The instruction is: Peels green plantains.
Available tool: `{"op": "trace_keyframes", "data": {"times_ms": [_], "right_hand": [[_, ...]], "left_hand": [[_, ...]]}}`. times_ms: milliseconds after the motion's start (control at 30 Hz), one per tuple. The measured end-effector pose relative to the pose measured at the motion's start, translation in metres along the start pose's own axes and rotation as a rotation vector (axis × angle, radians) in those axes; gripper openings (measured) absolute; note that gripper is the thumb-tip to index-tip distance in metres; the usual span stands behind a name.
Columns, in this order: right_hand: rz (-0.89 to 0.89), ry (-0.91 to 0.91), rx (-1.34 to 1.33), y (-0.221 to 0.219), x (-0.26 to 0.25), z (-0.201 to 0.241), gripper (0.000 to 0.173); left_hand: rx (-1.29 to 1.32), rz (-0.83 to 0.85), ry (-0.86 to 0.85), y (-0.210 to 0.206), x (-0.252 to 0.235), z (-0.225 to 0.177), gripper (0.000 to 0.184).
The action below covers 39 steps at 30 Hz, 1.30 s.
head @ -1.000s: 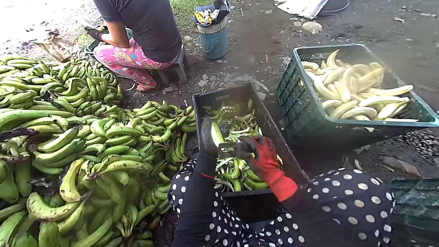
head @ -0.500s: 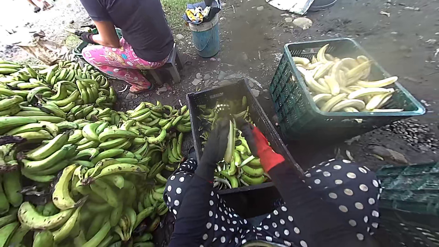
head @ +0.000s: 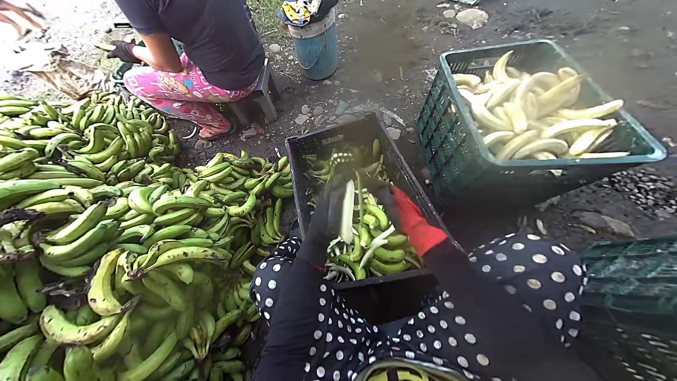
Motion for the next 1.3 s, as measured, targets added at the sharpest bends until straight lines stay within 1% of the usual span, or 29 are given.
{"op": "trace_keyframes", "data": {"times_ms": [33,67,100,133,167,200,267,333,367,400,433,467,500,567,633,667,700,733,767,800,833,867,900,967,1000,1067,1167,1233,1300], "right_hand": [[0.002,0.020,-0.021,0.007,-0.002,-0.008,0.038],[-0.026,0.045,-0.049,0.019,-0.001,-0.017,0.037],[-0.076,0.064,-0.061,0.034,0.000,-0.028,0.038],[-0.123,0.072,-0.070,0.051,-0.002,-0.039,0.042],[-0.173,0.082,-0.102,0.070,-0.004,-0.050,0.043],[-0.219,0.105,-0.175,0.091,0.000,-0.057,0.042],[-0.242,0.149,-0.404,0.131,0.024,-0.071,0.043],[-0.287,0.076,-0.584,0.161,0.052,-0.095,0.043],[-0.358,0.038,-0.661,0.172,0.060,-0.106,0.042],[-0.456,0.027,-0.729,0.182,0.065,-0.118,0.041],[-0.535,0.027,-0.846,0.191,0.069,-0.128,0.043],[-0.574,0.012,-0.968,0.199,0.072,-0.136,0.047],[-0.585,-0.003,-1.071,0.204,0.076,-0.141,0.053],[-0.628,0.008,-1.213,0.211,0.084,-0.144,0.063],[-0.681,0.065,-1.285,0.222,0.092,-0.143,0.068],[-0.681,0.082,-1.341,0.226,0.095,-0.144,0.069],[-0.685,0.085,-1.386,0.228,0.097,-0.146,0.073],[-0.674,0.072,-1.426,0.229,0.098,-0.150,0.079],[-0.673,0.072,-1.444,0.231,0.098,-0.153,0.083],[-0.694,0.063,-1.451,0.233,0.098,-0.156,0.087],[-0.705,0.046,-1.455,0.235,0.099,-0.158,0.087],[-0.705,0.041,-1.461,0.236,0.100,-0.159,0.087],[-0.698,0.035,-1.474,0.237,0.099,-0.159,0.086],[-0.683,0.003,-1.507,0.235,0.098,-0.160,0.088],[-0.673,-0.004,-1.517,0.233,0.096,-0.160,0.088],[-0.644,0.019,-1.526,0.231,0.093,-0.158,0.089],[-0.612,0.004,-1.547,0.226,0.091,-0.152,0.083],[-0.579,-0.005,-1.533,0.223,0.091,-0.148,0.080],[-0.529,0.040,-1.502,0.221,0.090,-0.143,0.076]], "left_hand": [[-0.032,-0.009,-0.024,0.002,-0.001,0.003,0.051],[-0.122,-0.029,0.000,0.006,-0.003,0.007,0.054],[-0.259,-0.060,0.067,0.011,-0.005,0.008,0.057],[-0.412,-0.050,0.150,0.014,-0.006,0.010,0.062],[-0.553,0.000,0.224,0.014,-0.008,0.017,0.066],[-0.659,0.082,0.282,0.010,-0.008,0.025,0.066],[-0.825,0.286,0.362,-0.006,-0.004,0.050,0.058],[-0.922,0.480,0.400,-0.030,0.004,0.078,0.052],[-0.934,0.541,0.409,-0.042,0.005,0.085,0.053],[-0.924,0.562,0.397,-0.054,0.000,0.081,0.054],[-0.880,0.532,0.352,-0.067,-0.012,0.068,0.055],[-0.786,0.456,0.280,-0.081,-0.031,0.044,0.054],[-0.612,0.353,0.210,-0.095,-0.051,0.013,0.056],[-0.127,0.160,0.036,-0.121,-0.093,-0.047,0.058],[0.306,0.119,-0.095,-0.153,-0.128,-0.099,0.049],[0.415,0.138,-0.119,-0.168,-0.139,-0.116,0.049],[0.419,0.164,-0.122,-0.181,-0.145,-0.123,0.051],[0.313,0.202,-0.129,-0.191,-0.146,-0.120,0.053],[0.093,0.212,-0.118,-0.196,-0.144,-0.107,0.056],[-0.214,0.231,-0.113,-0.198,-0.137,-0.084,0.061],[-0.548,0.261,-0.072,-0.196,-0.128,-0.049,0.066],[-0.831,0.311,0.027,-0.191,-0.120,-0.002,0.069],[-1.027,0.375,0.176,-0.182,-0.109,0.048,0.070],[-1.226,0.419,0.481,-0.156,-0.075,0.128,0.072],[-1.246,0.395,0.579,-0.144,-0.060,0.155,0.075],[-1.246,0.325,0.673,-0.132,-0.039,0.180,0.080],[-1.255,0.293,0.658,-0.123,-0.032,0.172,0.065],[-1.017,0.239,0.630,-0.107,-0.033,0.162,0.059],[-0.553,0.116,0.530,-0.088,-0.035,0.146,0.053]]}}
Point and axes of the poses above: each hand's wrist, its own x-axis away from the middle knuckle, its own y-axis out of the back of the hand, z = x × y, the point moved 9 cm from there along -x, towards the middle knuckle, and after that the axes turned 1 degree about -z, right-handed, at the moved point
